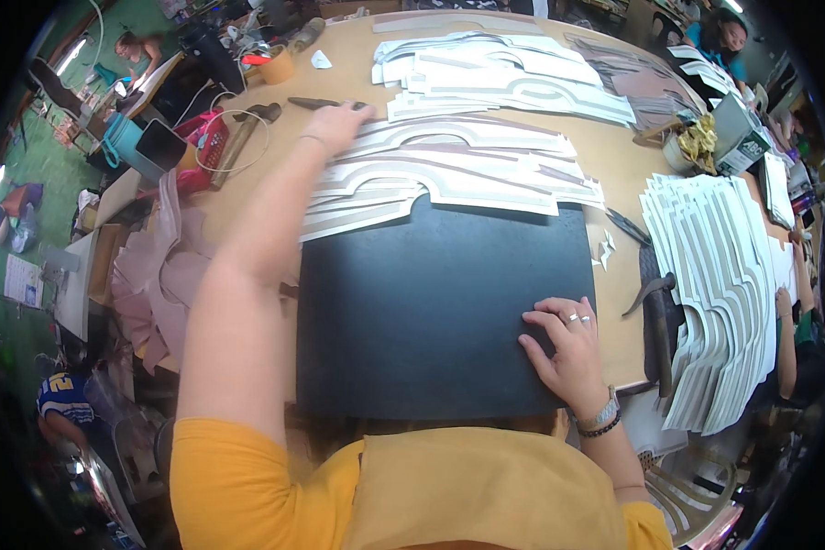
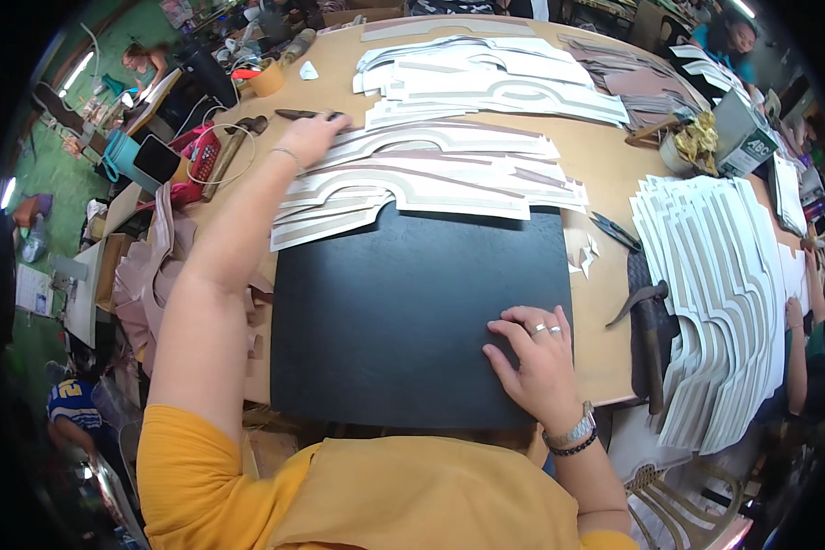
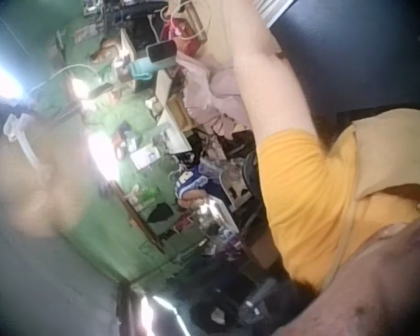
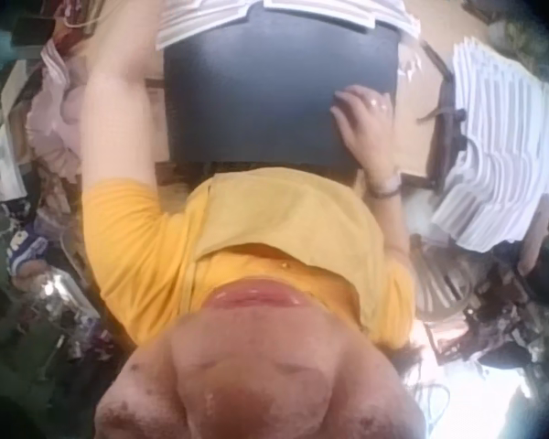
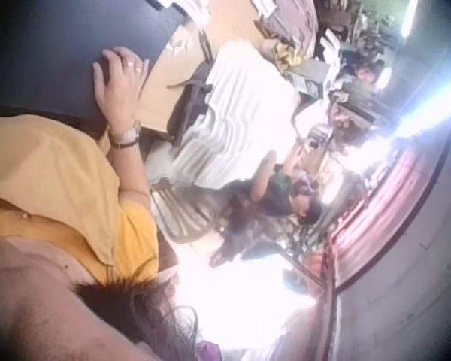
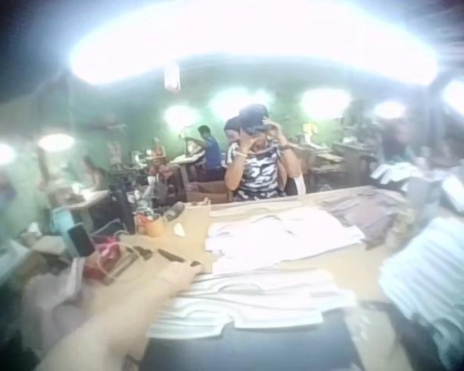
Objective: The person aligns white material components and uses a hammer to secure the edges on a work surface, and handles strips of pink material by hand.
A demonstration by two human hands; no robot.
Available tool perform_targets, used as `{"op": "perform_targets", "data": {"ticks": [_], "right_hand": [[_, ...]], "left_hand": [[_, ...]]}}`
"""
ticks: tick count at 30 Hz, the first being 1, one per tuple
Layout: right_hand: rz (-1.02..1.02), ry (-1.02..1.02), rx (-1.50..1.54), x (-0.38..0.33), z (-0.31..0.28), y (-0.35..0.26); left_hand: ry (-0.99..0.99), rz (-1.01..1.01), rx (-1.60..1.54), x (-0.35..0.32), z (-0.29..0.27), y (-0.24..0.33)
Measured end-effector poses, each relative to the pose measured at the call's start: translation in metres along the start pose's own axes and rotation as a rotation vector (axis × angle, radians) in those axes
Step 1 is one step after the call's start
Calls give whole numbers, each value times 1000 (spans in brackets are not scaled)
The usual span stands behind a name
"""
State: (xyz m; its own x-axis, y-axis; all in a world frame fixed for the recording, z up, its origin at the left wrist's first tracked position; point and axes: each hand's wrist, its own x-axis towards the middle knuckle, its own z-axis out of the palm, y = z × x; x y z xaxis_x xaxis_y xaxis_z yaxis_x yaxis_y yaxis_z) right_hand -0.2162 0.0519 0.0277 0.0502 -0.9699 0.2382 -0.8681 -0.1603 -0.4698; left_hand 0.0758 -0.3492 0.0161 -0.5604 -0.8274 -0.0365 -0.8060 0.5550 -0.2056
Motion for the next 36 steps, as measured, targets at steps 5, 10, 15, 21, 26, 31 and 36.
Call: {"op": "perform_targets", "data": {"ticks": [5,10,15,21,26,31,36], "right_hand": [[-21,-12,10,1,-1,-3],[-26,119,-11,19,-19,37],[164,240,-253,56,-52,155],[164,103,-300,66,-49,198],[250,361,-128,64,-53,182],[370,111,909,42,-31,66],[436,-195,1160,1,1,-11]], "left_hand": [[78,-287,495,-29,30,-73],[105,-177,-205,-36,5,-23],[14,-182,-410,-36,-15,35],[-48,-182,-648,-23,-15,11],[-147,-97,-1289,-46,-59,31],[-560,21,-2079,-145,-55,117],[-380,-190,-2260,-209,-41,197]]}}
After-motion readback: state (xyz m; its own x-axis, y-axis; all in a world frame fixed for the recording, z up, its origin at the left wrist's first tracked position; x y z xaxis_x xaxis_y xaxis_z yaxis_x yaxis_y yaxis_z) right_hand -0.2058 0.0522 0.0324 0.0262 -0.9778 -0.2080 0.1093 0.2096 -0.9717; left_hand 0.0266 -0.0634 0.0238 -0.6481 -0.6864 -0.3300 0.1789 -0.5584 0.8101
